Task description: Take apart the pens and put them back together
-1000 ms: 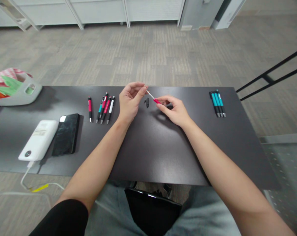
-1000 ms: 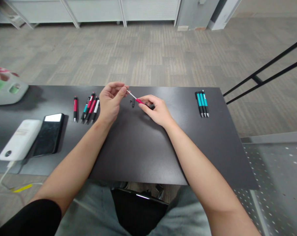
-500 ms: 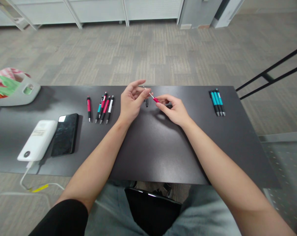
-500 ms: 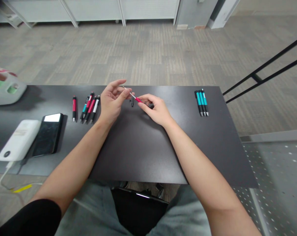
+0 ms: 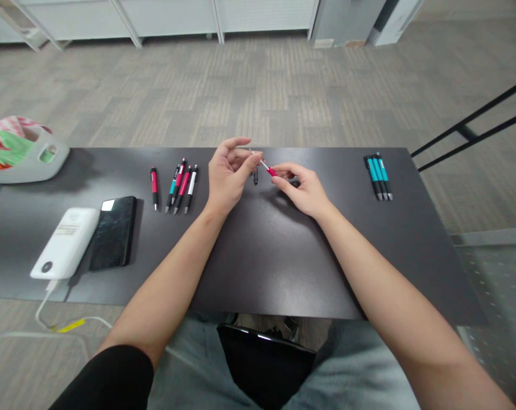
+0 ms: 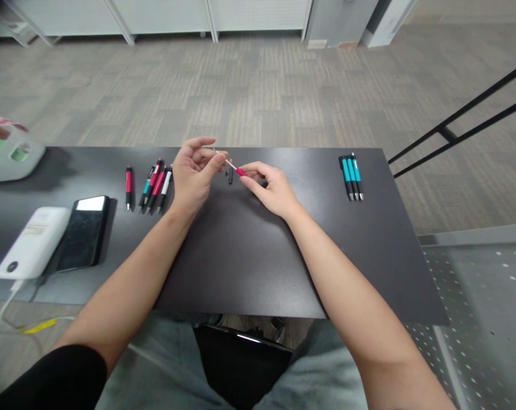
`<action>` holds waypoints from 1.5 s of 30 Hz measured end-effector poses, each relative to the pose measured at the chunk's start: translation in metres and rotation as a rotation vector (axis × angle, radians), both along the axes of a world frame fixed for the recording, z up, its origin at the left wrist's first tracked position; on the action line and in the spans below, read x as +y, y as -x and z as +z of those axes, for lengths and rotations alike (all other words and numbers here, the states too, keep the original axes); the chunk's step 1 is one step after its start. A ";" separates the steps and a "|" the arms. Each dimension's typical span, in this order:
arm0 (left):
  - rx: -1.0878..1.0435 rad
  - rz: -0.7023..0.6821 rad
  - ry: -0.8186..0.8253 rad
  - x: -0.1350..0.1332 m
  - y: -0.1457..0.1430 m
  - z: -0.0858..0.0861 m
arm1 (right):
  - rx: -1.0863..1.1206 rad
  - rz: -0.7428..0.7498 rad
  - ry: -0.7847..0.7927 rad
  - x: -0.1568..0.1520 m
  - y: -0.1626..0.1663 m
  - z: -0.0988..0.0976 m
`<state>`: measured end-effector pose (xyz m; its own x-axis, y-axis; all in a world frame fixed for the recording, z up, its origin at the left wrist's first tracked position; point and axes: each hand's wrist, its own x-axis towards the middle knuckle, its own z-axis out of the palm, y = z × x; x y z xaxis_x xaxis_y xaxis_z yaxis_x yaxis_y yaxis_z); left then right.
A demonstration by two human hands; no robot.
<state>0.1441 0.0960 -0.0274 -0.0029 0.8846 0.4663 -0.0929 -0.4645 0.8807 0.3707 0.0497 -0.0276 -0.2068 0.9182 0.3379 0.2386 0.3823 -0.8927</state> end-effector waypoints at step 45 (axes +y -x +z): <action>-0.086 0.138 0.092 0.004 0.005 0.006 | 0.014 -0.045 0.026 -0.001 0.002 0.003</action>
<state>0.1392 0.1003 -0.0213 -0.1640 0.9117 0.3766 -0.1107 -0.3964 0.9114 0.3690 0.0488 -0.0241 -0.1605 0.9351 0.3159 0.2429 0.3476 -0.9056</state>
